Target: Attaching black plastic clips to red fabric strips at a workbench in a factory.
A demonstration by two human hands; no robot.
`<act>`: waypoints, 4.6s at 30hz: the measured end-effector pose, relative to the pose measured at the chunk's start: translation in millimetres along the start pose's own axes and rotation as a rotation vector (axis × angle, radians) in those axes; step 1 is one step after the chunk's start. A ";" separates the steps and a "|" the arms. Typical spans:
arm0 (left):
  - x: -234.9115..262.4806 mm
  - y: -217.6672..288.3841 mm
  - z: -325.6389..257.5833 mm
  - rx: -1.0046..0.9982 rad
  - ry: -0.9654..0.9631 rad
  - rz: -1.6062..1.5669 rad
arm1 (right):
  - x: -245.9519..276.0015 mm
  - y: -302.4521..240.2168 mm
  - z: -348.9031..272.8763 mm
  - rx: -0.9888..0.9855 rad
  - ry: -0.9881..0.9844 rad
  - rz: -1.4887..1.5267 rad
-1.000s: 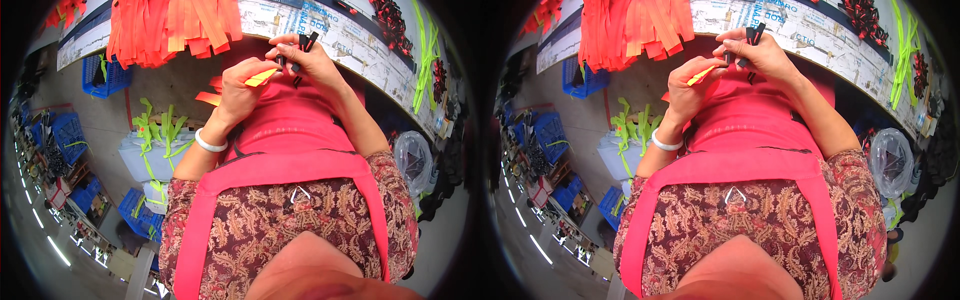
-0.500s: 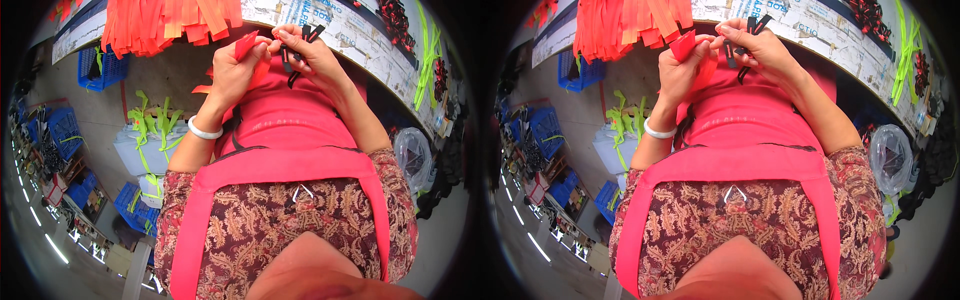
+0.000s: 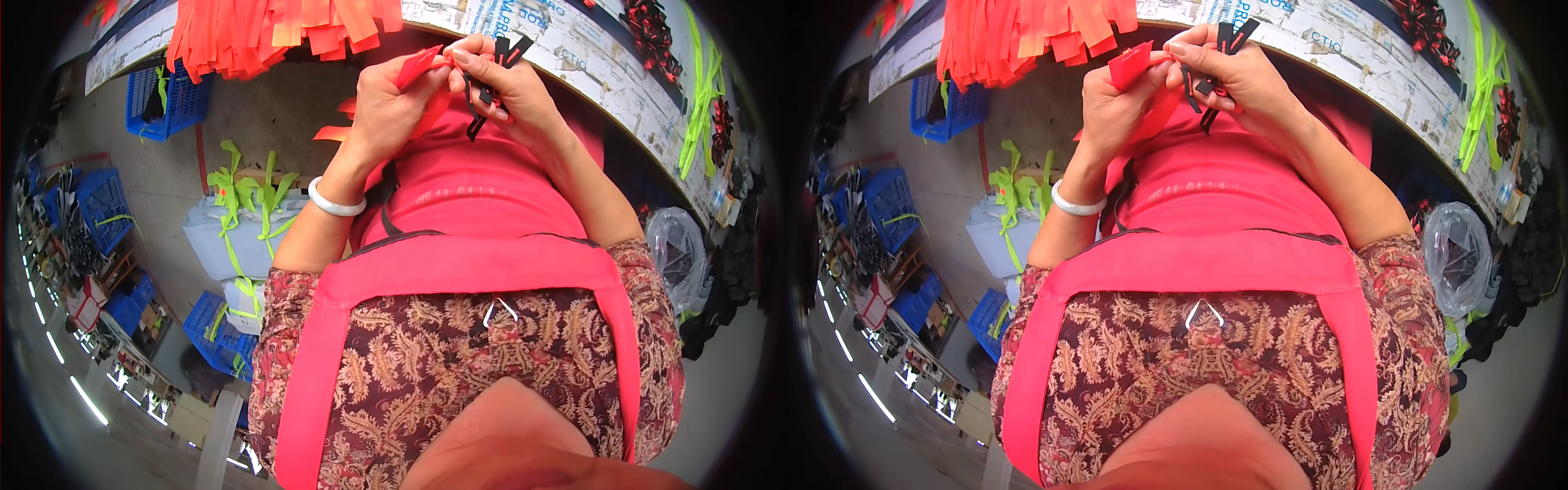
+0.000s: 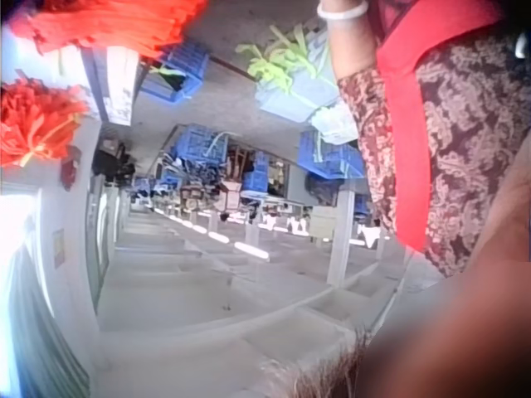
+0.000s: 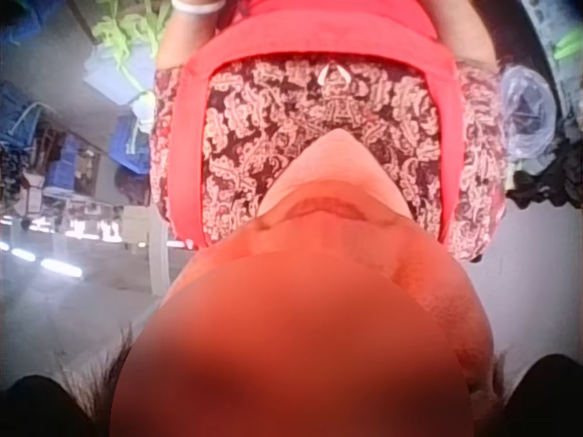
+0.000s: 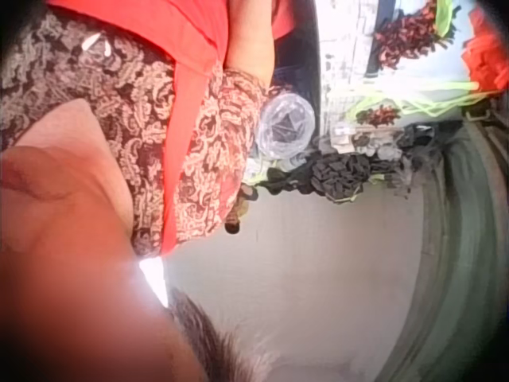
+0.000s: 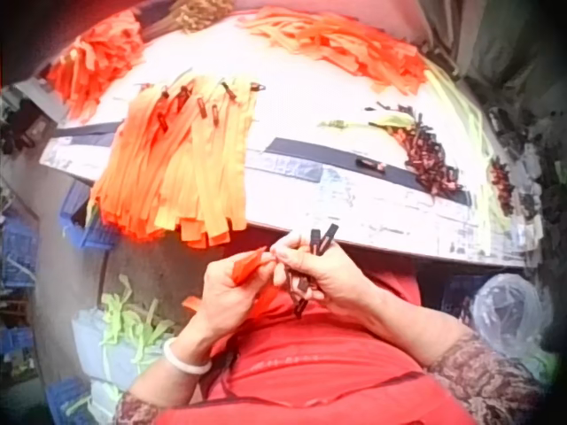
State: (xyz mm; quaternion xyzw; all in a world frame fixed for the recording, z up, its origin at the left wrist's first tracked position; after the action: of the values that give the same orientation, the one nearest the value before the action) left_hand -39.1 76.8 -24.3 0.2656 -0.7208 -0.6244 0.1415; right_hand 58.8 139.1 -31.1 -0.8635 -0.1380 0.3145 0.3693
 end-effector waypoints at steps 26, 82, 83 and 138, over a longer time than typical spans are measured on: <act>14.5 10.1 3.0 -0.041 0.007 -0.086 | 25.4 22.3 0.3 -0.082 0.172 -0.336; 22.2 -9.7 -0.1 0.412 -0.187 -0.184 | -21.7 -25.7 -15.1 0.257 -0.003 -0.550; 21.8 -9.7 -0.4 0.412 -0.188 -0.183 | -22.2 -26.6 -16.4 0.258 -0.002 -0.549; 14.5 28.2 -15.7 -0.255 -0.183 0.030 | -37.3 -31.0 -43.2 0.743 0.064 -0.554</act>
State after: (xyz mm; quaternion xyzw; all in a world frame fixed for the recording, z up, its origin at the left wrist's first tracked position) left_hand -48.3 58.0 4.2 0.1767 -0.6494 -0.7302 0.1174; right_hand 58.0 119.1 30.7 -0.6127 -0.2299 0.2053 0.7278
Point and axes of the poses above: each hand's wrist, its own z-axis towards the middle knuckle, its own x-axis out of the back of the hand, y = z × x, the point moved 9 cm from there along z, towards the middle knuckle, and after that the axes turned 15 degrees about y, right-handed, at the moved point
